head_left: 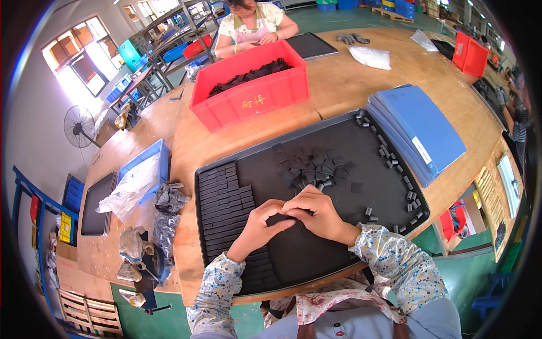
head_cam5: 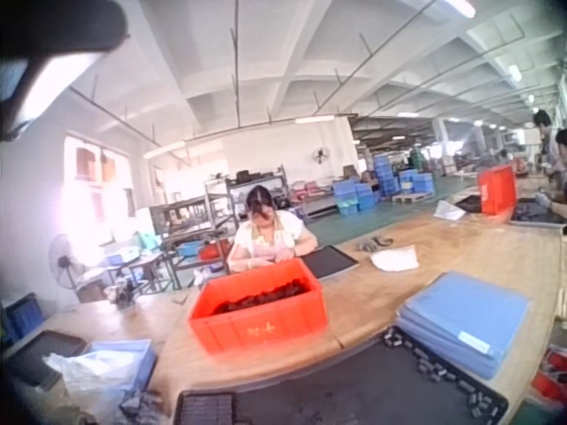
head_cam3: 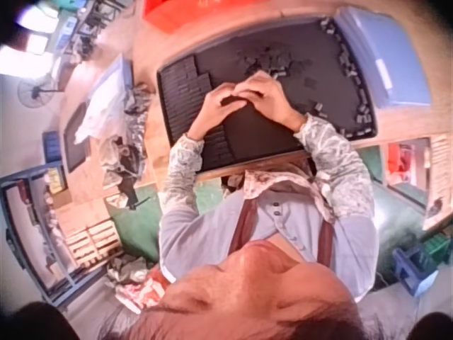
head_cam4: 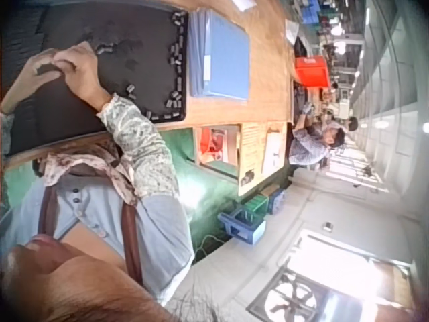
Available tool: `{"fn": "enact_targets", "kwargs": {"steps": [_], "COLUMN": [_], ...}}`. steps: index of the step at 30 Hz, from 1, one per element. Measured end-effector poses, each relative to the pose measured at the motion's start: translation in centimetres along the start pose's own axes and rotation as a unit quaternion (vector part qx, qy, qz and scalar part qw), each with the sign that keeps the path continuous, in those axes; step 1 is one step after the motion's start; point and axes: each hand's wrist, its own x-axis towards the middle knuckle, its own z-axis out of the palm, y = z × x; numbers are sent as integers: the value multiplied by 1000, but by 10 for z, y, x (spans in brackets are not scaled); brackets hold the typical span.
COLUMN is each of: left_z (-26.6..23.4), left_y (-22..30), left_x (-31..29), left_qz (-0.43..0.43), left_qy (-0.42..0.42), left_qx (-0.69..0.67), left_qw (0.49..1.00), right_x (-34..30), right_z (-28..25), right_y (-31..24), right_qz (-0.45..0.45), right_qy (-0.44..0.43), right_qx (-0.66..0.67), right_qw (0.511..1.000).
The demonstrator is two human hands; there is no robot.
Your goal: The person sorts small black plastic components by hand, taking them from a central pile and placing them into an organized slotted tray.
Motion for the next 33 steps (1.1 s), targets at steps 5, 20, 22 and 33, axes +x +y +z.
{"fn": "enact_targets", "kwargs": {"steps": [5,20,22,33], "left_z": [-3,3,-1,-2], "left_y": [1,-11,-17,-3], "left_x": [0,-4,-8,-1], "left_qz": [-94,-128,-175,-166], "left_qy": [-12,-18,-76,-13], "left_qx": [-233,-241,-231,-303], "left_qw": [968,962,954,938], "right_x": [10,4,3,9], "right_z": [-19,-51,-49,-34], "right_y": [10,36,36,15], "right_qz": [-1,41,63,18], "right_qy": [18,-137,-145,-11], "right_qx": [-75,-359,-340,-218], "right_qw": [997,922,927,976]}}
